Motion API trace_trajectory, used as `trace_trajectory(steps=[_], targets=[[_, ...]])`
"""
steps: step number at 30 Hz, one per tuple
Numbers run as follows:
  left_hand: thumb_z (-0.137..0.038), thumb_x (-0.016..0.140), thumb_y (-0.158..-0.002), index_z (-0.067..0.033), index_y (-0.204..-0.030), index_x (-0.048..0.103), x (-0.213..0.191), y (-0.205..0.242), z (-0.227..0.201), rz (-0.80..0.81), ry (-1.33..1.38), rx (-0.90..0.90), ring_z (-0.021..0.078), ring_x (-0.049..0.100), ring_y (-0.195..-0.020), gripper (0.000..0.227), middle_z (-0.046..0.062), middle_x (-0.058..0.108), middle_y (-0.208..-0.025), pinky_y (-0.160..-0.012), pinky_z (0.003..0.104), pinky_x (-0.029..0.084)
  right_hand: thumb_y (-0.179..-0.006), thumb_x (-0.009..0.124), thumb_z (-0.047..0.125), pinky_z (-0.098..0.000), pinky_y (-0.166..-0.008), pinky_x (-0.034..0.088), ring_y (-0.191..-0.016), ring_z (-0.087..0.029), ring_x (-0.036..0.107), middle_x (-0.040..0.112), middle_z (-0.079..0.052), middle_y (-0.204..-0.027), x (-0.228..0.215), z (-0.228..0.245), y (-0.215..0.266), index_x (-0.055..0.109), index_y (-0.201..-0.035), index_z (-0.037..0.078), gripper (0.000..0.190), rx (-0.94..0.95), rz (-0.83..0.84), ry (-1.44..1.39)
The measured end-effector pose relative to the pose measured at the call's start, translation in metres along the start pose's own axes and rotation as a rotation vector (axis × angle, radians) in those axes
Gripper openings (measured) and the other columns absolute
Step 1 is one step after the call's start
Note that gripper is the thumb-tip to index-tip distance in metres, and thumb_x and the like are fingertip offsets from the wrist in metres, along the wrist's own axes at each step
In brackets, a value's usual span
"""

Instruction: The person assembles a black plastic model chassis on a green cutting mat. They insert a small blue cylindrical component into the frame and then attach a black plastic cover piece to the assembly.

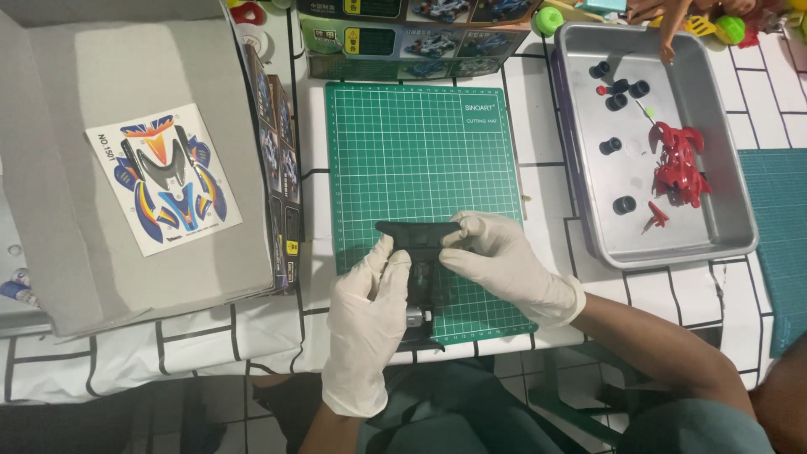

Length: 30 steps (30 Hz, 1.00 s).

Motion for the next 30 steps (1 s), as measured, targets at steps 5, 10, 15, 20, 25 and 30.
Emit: trace_trajectory(steps=[5, 10, 15, 20, 25, 30], targets=[[-0.028, 0.069, -0.087, -0.0051, -0.130, 0.072, 0.003, 0.000, 0.000, -0.012, 0.049, 0.019, 0.0094, 0.072, -0.094, 0.049, 0.004, 0.081, -0.109, -0.089, 0.023, 0.057, -0.092, 0.073, 0.003, -0.0200, -0.061, 0.048, -0.072, -0.007, 0.054, 0.060, 0.004, -0.090, -0.001, -0.002, -0.001, 0.070, -0.090, 0.013, 0.011, -0.041, -0.009, 0.038], [-0.018, 0.073, -0.086, -0.0013, -0.123, 0.077, 0.007, 0.000, 0.005, -0.074, 0.146, 0.051, 0.0089, 0.065, -0.075, 0.041, 0.003, 0.076, -0.088, -0.071, 0.023, 0.056, -0.091, 0.057, -0.006, -0.0177, -0.048, 0.035, -0.053, -0.005, 0.041, 0.050, 0.005, -0.069, 0.014, 0.016, -0.003, 0.053, -0.075, 0.015, 0.027, 0.010, 0.127, -0.061], [-0.020, 0.072, -0.084, -0.0038, -0.122, 0.076, 0.002, 0.004, 0.000, -0.123, 0.146, 0.000, 0.0114, 0.076, -0.098, 0.042, 0.007, 0.082, -0.114, -0.084, 0.022, 0.061, -0.094, 0.074, 0.009, -0.0221, -0.057, 0.056, -0.061, -0.012, 0.062, 0.067, -0.002, -0.076, 0.004, -0.003, 0.005, 0.072, -0.097, 0.009, 0.003, 0.032, 0.085, -0.087], [-0.032, 0.068, -0.087, -0.0071, -0.127, 0.072, 0.001, 0.007, -0.006, -0.063, 0.024, 0.012, 0.0161, 0.072, -0.124, 0.048, 0.007, 0.077, -0.128, -0.107, 0.026, 0.053, -0.093, 0.068, 0.002, -0.0226, -0.055, 0.053, -0.059, -0.011, 0.057, 0.060, 0.001, -0.075, 0.005, -0.002, 0.006, 0.069, -0.089, 0.011, 0.010, 0.044, -0.003, -0.030], [-0.032, 0.073, -0.088, -0.0035, -0.124, 0.076, 0.005, 0.011, -0.003, -0.086, -0.082, 0.106, 0.0088, 0.054, -0.062, 0.046, 0.000, 0.068, -0.072, -0.066, 0.026, 0.052, -0.094, 0.070, 0.003, -0.0173, -0.054, 0.046, -0.062, -0.006, 0.051, 0.057, 0.003, -0.084, 0.005, -0.006, 0.006, 0.068, -0.090, 0.011, 0.009, 0.005, 0.020, -0.099], [-0.019, 0.075, -0.088, 0.0004, -0.110, 0.079, 0.010, 0.006, 0.005, -0.162, 0.064, 0.229, 0.0106, 0.067, -0.078, 0.030, 0.003, 0.079, -0.088, -0.077, 0.026, 0.060, -0.093, 0.062, -0.001, -0.0190, -0.052, 0.041, -0.059, -0.007, 0.044, 0.051, 0.006, -0.079, 0.010, 0.004, 0.006, 0.061, -0.083, 0.015, 0.018, -0.017, 0.041, -0.060]])
Point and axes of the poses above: each hand's wrist, its own y-axis away from the middle knuckle, its own x-axis out of the palm, z = x × y, the point moved 5 cm from there along -y, towards the middle knuckle
